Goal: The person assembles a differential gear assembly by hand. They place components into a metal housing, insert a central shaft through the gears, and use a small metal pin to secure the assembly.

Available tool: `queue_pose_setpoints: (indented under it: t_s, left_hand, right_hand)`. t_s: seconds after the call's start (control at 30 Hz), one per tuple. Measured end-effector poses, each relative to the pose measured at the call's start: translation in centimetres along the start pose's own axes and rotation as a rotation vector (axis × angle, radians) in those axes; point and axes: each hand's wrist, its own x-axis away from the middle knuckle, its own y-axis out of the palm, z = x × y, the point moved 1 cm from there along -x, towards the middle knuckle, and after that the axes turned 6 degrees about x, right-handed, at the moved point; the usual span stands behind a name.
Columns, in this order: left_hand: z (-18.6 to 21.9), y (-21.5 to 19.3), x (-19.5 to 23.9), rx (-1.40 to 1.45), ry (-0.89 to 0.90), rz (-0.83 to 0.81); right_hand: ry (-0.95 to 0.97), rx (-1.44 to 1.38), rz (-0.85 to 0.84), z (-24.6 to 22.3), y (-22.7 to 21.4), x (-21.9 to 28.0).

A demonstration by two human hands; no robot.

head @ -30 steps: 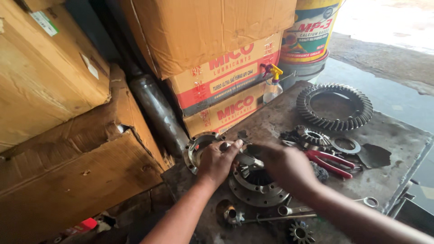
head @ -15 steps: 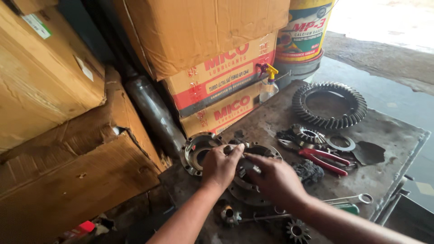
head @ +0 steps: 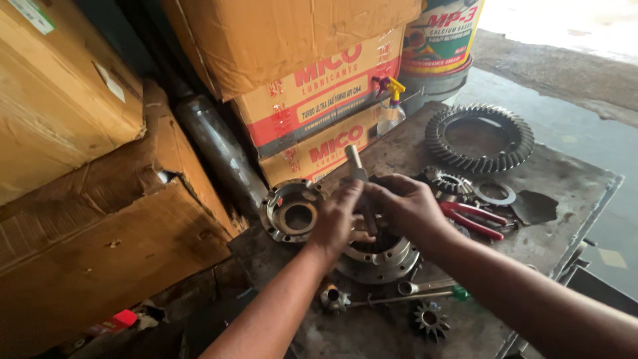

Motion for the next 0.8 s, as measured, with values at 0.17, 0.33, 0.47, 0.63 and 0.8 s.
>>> queue_pose_setpoints:
  t_s: [0.17, 0.33, 0.47, 0.63, 0.8]
  left_hand:
    - [-1.6, -1.4, -0.3, 0.053, -0.182, -0.064]
    - [-2.5, -4.3, -1.8, -0.094, -0.061, -0.054]
    - [-1.0, -3.7, -1.1, -0.229, -0.165, 0.022]
    - [0.7, -2.6, -0.6, -0.365, -0.148, 0.062]
    - [0.9, -2.3, -0.5, -0.223, -0.156, 0.064]
  right_hand:
    - [-0.203, 0.128, 0.019, 0.3, -1.1, -0.8]
    - [-0.449, 0.536, 0.258, -2.0, -3.4, 0.1]
    - [-0.740, 1.072, 0.223, -1.8, -2.2, 1.1]
    - [-1.011, 1.380, -0.005, -0.9, 1.2, 3.1]
    - [-0.926, 1.385, -0.026, -1.8, 0.4, 3.5]
